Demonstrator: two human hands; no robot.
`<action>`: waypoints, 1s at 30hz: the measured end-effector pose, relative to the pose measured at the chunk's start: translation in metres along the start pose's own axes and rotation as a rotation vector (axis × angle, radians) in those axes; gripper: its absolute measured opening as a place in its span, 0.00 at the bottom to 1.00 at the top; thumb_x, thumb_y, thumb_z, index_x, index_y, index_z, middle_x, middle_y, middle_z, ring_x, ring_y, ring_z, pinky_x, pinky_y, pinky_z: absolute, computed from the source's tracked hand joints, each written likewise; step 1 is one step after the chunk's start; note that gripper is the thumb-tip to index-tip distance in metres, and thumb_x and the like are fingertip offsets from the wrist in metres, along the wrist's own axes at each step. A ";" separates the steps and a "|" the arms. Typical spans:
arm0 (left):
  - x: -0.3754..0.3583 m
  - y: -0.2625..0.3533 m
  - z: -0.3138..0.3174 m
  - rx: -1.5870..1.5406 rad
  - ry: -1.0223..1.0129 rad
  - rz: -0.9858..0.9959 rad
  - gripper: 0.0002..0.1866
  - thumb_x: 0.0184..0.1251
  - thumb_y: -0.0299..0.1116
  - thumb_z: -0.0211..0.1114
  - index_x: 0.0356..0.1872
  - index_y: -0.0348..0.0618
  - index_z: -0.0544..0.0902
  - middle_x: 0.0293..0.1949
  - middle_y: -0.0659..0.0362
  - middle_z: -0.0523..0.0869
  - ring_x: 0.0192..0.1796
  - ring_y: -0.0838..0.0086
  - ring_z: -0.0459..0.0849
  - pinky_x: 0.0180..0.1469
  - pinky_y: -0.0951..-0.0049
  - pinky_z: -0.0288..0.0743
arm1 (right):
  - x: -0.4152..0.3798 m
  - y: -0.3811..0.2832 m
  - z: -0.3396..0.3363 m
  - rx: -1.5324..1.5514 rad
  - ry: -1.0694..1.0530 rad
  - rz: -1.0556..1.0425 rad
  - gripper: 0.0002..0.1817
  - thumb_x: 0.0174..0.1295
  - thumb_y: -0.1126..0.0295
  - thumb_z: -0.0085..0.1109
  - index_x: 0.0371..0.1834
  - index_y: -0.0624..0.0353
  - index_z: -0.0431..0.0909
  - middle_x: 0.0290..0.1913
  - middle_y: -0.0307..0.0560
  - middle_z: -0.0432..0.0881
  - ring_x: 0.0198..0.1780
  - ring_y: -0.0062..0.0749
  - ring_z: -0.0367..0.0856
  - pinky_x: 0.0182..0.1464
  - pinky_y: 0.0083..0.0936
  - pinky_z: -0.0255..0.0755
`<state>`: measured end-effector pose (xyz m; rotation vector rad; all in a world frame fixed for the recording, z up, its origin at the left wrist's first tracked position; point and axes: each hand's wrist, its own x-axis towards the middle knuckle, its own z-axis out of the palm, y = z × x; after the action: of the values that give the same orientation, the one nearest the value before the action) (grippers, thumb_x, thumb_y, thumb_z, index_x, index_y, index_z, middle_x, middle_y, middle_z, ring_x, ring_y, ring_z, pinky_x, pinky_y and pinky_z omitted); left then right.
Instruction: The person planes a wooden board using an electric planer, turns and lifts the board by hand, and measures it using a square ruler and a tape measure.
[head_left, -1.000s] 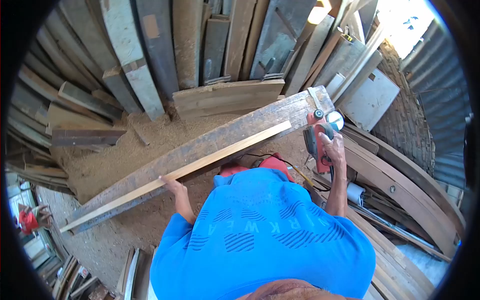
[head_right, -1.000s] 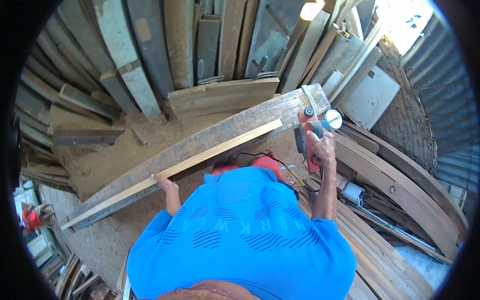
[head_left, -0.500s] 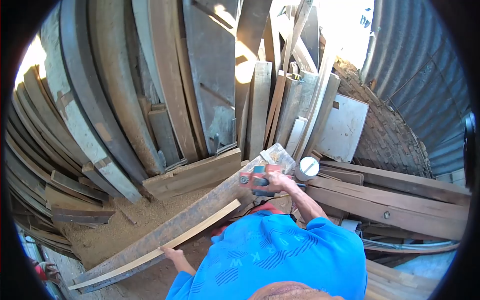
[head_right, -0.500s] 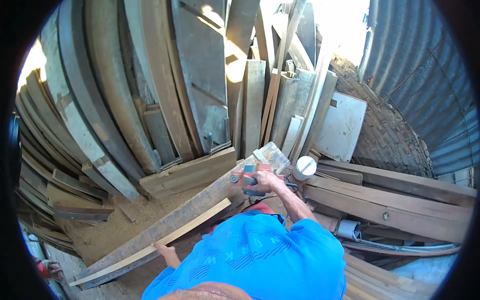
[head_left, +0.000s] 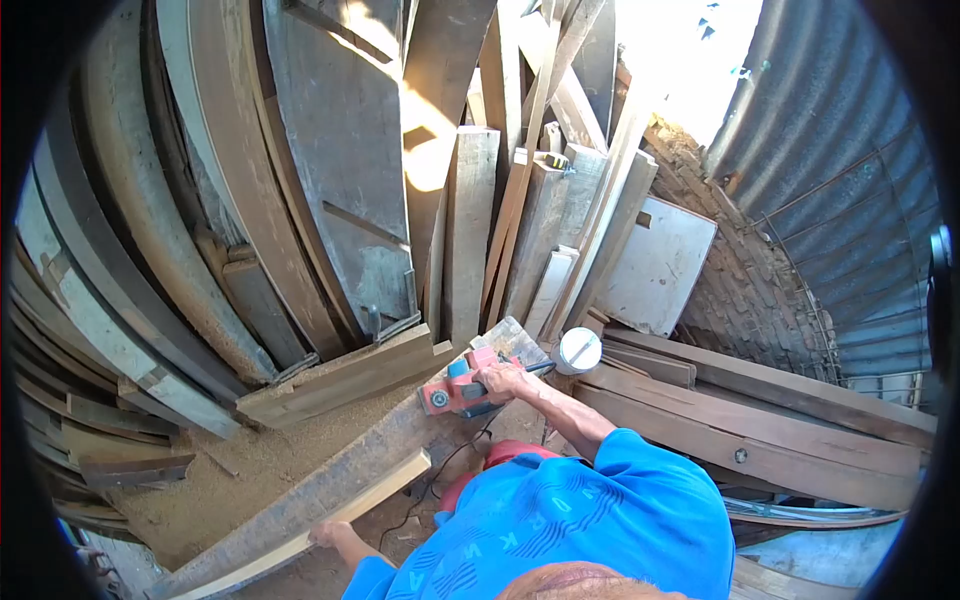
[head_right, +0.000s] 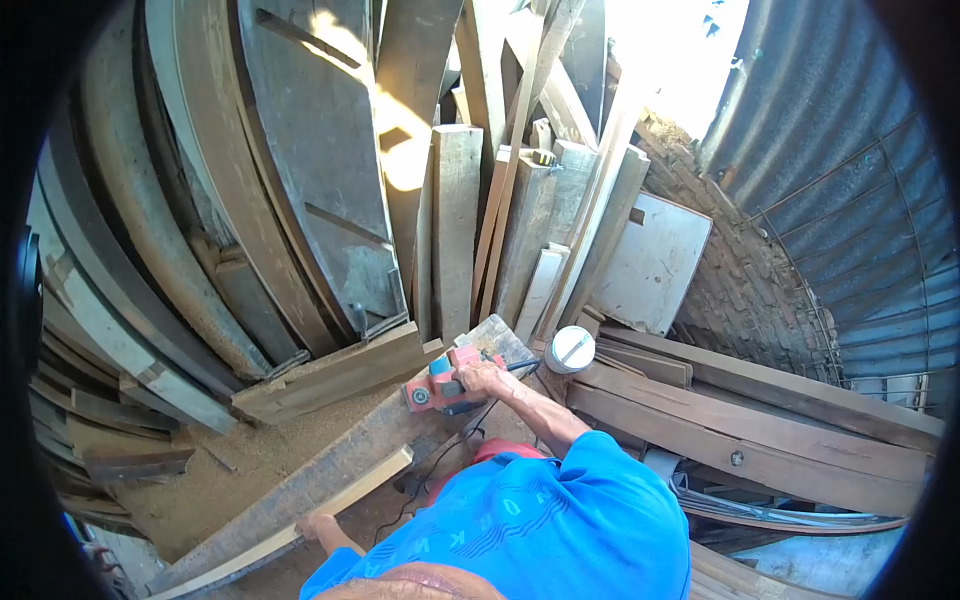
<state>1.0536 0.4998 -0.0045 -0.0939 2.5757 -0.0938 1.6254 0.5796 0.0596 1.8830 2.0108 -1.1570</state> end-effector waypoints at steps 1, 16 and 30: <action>0.011 0.000 0.003 0.361 -0.004 0.099 0.34 0.80 0.52 0.42 0.74 0.34 0.66 0.64 0.47 0.83 0.63 0.60 0.84 0.70 0.62 0.76 | 0.000 -0.002 -0.006 0.007 -0.024 0.012 0.17 0.53 0.70 0.62 0.47 0.54 0.86 0.44 0.60 0.88 0.51 0.55 0.88 0.52 0.47 0.80; 0.039 -0.005 0.018 1.625 0.019 0.657 0.26 0.74 0.47 0.56 0.67 0.45 0.78 0.60 0.54 0.86 0.62 0.59 0.85 0.60 0.52 0.81 | -0.007 -0.030 -0.005 -0.055 0.062 0.092 0.33 0.50 0.64 0.65 0.65 0.50 0.75 0.60 0.66 0.79 0.65 0.67 0.75 0.63 0.60 0.69; -0.031 0.008 -0.017 1.936 -0.104 0.800 0.26 0.70 0.49 0.63 0.66 0.56 0.82 0.65 0.61 0.84 0.64 0.59 0.83 0.56 0.41 0.80 | -0.009 -0.112 0.008 0.069 0.364 -0.126 0.24 0.56 0.62 0.64 0.56 0.57 0.79 0.59 0.58 0.77 0.58 0.58 0.77 0.60 0.53 0.72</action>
<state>1.0701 0.5114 0.0249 1.4396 1.2452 -1.9143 1.5228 0.5773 0.1062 2.1601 2.3311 -0.9775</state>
